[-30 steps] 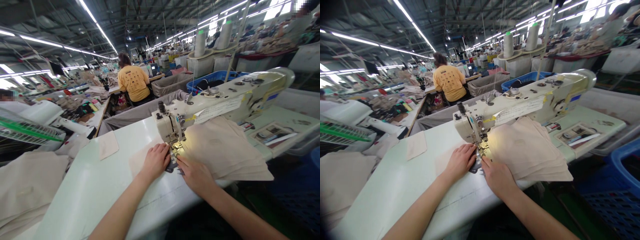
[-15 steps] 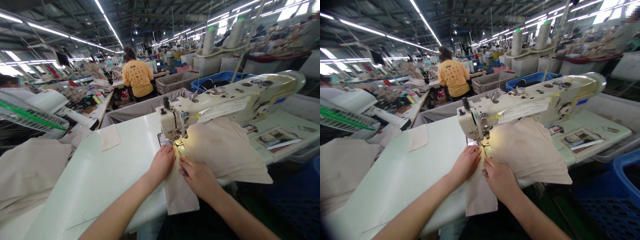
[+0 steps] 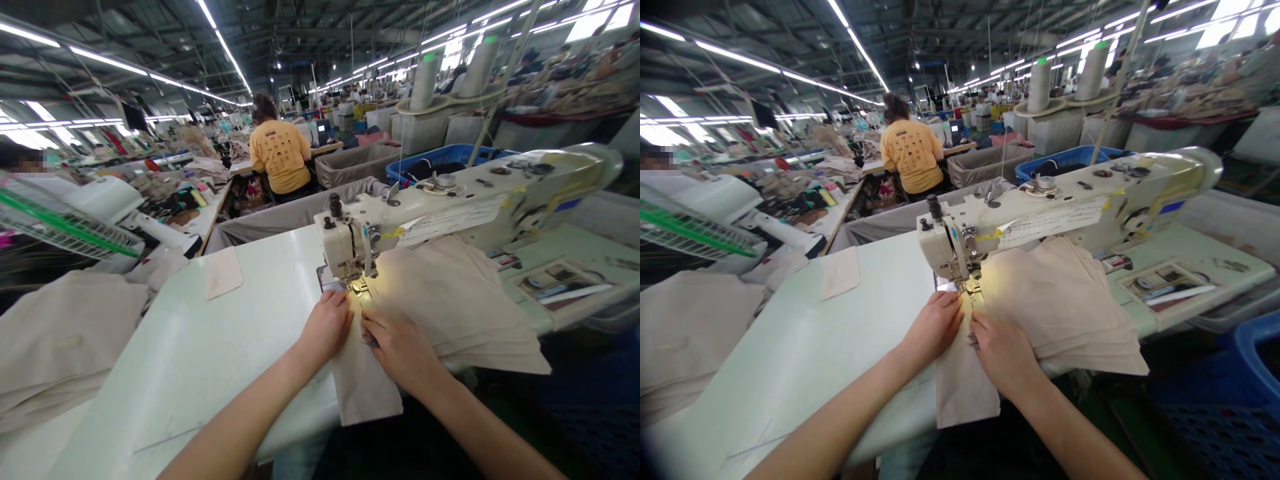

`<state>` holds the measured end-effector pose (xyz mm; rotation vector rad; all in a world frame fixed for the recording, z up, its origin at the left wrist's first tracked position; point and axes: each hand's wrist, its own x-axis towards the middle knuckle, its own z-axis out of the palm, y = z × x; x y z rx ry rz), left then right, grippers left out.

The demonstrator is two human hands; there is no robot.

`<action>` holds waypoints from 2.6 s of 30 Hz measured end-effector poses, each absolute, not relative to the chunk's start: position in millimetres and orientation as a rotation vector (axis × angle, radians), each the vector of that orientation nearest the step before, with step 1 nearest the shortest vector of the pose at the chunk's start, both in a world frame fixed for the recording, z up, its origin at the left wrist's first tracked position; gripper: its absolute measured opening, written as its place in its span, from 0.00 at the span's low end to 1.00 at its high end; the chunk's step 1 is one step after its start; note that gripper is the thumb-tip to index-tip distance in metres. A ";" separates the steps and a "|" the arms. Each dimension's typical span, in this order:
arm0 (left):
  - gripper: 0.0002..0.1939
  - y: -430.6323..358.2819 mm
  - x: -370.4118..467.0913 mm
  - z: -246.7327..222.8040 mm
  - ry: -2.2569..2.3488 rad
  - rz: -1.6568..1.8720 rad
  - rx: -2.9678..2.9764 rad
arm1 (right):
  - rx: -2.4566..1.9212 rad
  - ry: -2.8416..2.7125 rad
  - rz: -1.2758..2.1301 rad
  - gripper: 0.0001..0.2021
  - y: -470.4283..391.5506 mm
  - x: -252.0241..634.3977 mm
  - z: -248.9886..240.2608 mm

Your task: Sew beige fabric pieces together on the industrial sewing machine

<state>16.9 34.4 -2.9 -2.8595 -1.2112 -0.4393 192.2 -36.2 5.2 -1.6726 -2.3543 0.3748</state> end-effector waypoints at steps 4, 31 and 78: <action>0.08 32.2 16.9 -2.5 -1.185 -0.439 -2.852 | -1.653 -2.354 0.344 0.19 -36.5 193.0 3.7; 0.10 11.1 8.4 7.4 -1.078 -0.299 -2.901 | -1.661 -2.490 0.332 0.15 -11.8 189.2 12.1; 0.18 -4.1 1.3 -5.8 -1.166 -0.426 -2.890 | -1.426 -2.016 -0.253 0.11 -61.3 198.1 -47.0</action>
